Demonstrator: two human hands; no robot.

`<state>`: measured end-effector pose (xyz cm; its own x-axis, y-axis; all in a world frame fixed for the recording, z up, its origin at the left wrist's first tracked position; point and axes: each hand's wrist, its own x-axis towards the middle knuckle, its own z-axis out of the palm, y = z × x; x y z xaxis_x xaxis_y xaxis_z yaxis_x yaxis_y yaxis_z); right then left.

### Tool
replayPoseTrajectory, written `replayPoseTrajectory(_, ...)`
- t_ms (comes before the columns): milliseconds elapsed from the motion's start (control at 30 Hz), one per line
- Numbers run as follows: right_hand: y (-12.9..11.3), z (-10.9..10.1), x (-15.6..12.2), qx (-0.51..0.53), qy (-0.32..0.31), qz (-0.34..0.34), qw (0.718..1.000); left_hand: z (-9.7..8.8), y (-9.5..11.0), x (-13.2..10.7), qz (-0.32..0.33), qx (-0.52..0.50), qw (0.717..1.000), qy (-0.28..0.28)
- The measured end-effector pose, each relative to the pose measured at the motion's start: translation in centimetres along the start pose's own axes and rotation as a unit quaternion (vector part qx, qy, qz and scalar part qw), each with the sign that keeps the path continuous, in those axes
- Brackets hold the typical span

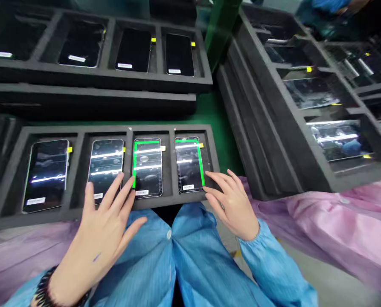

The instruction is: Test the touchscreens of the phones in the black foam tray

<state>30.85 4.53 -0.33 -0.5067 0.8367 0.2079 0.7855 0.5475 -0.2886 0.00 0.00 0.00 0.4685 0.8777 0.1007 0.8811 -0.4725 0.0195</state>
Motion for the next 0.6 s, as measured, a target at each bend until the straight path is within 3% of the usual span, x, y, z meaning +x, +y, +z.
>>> replayPoseTrajectory(133,1.4,-0.5,1.7,0.031,0.0,0.014,0.999,-1.1,-1.1,0.6,-0.04,-0.082,0.996,-0.008)
replayPoseTrajectory(233,1.8,-1.2,3.2,0.018,0.023,0.021,0.999,-1.5,-2.4,2.0,-0.044,-0.085,0.995,0.007)
replayPoseTrajectory(300,1.6,-1.5,4.3,-0.013,-0.005,0.001,1.0,-1.3,-3.3,3.2,-0.003,-0.042,0.999,0.011)
replayPoseTrajectory(467,0.2,-0.8,6.9,-0.058,-0.143,-0.071,0.985,0.6,-4.8,5.8,0.111,0.006,0.994,-0.001)
replayPoseTrajectory(600,-0.4,-0.5,8.2,-0.077,-0.168,-0.09,0.979,1.4,-5.2,7.1,0.144,-0.013,0.989,-0.008)
